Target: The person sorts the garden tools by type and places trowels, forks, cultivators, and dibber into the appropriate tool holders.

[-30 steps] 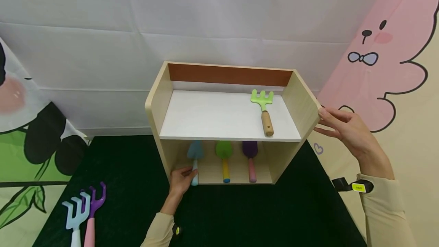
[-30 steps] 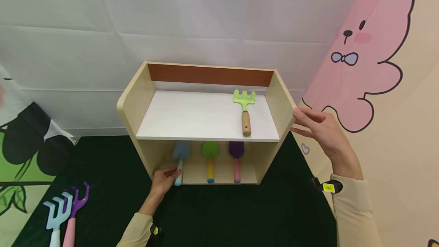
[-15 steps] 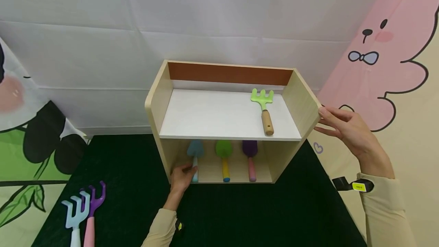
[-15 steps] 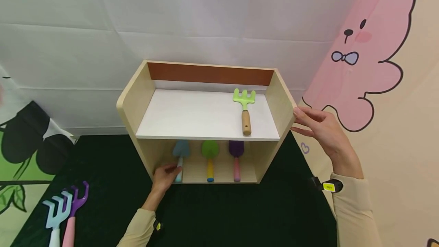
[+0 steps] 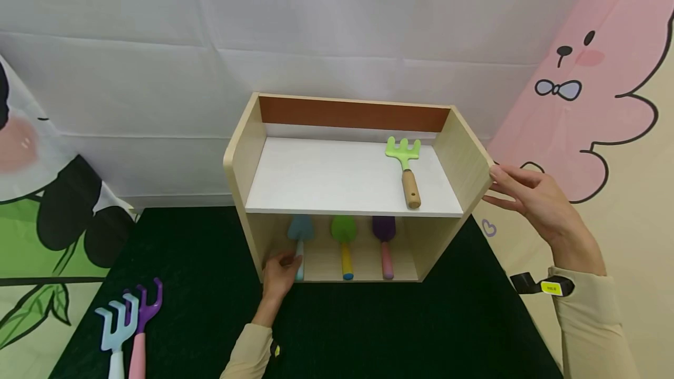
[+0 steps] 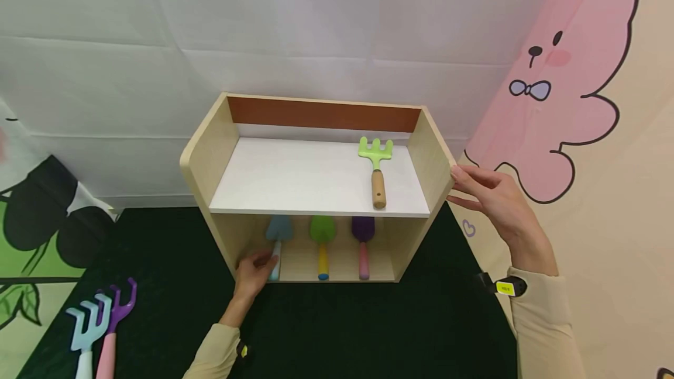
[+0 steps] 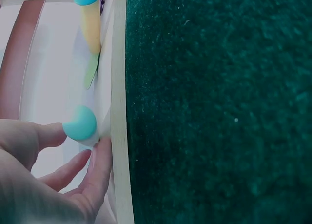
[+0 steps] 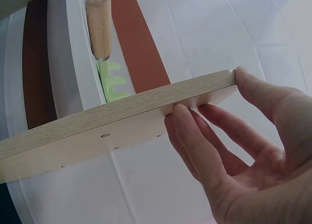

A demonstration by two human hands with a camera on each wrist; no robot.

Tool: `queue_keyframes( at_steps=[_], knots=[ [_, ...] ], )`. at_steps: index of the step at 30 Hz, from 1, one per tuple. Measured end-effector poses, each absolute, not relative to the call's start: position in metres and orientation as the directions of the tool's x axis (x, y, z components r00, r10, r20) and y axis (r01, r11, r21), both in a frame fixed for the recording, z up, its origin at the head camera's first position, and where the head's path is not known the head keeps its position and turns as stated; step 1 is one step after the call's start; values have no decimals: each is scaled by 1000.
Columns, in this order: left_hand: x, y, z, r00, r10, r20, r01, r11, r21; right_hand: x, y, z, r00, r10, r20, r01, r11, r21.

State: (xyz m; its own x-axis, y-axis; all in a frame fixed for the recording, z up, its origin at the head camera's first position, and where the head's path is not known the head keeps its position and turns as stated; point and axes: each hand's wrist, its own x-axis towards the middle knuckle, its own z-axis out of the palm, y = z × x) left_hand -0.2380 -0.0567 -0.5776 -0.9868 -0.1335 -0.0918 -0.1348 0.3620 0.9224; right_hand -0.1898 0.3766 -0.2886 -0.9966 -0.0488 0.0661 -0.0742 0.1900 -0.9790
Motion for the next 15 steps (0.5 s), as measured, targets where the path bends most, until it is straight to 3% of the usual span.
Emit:
queue_keyframes(
  at_steps=[15],
  knots=[
    [-224, -66, -575, -975, -158, -158, -206, 354, 912, -190, 377, -289, -997, -48, 67, -75, 180, -981]
  ],
)
